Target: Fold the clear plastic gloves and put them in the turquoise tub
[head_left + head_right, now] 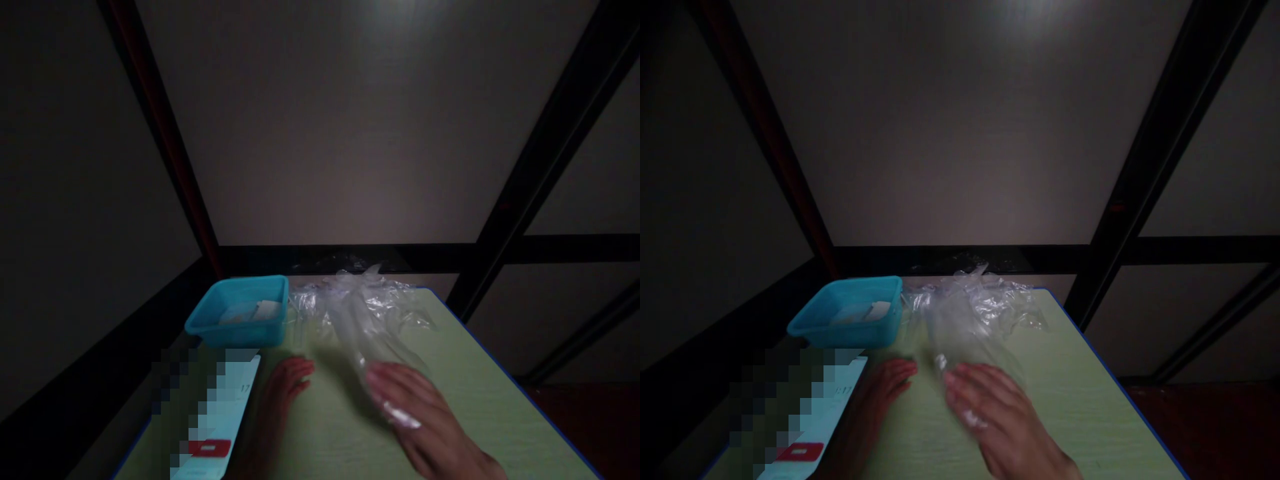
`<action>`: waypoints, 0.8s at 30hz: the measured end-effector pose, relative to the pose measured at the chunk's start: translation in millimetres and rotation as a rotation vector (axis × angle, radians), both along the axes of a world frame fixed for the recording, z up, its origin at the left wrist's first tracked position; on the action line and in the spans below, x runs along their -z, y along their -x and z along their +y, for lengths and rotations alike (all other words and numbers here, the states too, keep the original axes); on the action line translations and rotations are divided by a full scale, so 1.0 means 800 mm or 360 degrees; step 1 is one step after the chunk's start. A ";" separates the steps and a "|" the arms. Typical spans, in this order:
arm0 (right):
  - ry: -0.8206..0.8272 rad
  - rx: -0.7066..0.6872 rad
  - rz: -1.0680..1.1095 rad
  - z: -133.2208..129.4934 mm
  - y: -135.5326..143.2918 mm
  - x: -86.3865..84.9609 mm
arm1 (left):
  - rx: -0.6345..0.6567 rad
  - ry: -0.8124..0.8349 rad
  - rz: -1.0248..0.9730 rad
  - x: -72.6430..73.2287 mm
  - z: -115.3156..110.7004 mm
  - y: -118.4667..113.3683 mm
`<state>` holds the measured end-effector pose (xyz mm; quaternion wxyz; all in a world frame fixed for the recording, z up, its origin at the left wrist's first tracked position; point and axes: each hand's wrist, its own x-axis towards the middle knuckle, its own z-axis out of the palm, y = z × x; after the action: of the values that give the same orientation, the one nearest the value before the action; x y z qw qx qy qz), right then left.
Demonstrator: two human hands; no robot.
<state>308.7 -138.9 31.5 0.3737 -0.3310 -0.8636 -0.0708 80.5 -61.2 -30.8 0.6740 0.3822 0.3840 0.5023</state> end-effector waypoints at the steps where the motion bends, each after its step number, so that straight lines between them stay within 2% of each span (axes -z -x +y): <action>1: 0.0059 -0.0090 -0.0282 0.000 0.007 0.002 | 0.0099 0.0088 -0.0073 0.005 0.002 -0.002; 4: 0.0337 -0.0177 -0.0769 0.008 0.022 0.005 | 0.0351 0.0384 -0.0249 0.013 0.005 -0.008; 6: 0.0502 -0.0166 -0.0864 0.012 0.026 0.005 | 0.0432 0.0529 -0.0340 0.012 0.006 -0.009; 9: 0.0621 -0.0142 -0.0840 0.012 0.023 0.004 | 0.0442 0.0553 -0.0433 0.006 0.005 -0.007; 14: 0.0524 -0.0103 -0.0669 0.006 0.018 0.012 | 0.0505 0.0504 -0.0451 0.005 0.005 -0.005; 19: 0.0413 -0.0042 -0.0498 0.006 0.017 0.025 | 0.0627 0.0481 -0.0246 0.007 0.000 -0.013; 24: 0.0383 -0.0015 -0.0397 0.007 0.014 0.025 | 0.0810 0.0556 -0.0237 -0.002 -0.011 -0.018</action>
<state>297.5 -133.6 11.2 0.2216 -0.3580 -0.9070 -0.0055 94.9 -70.3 -29.0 0.8597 0.3065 0.3061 0.2707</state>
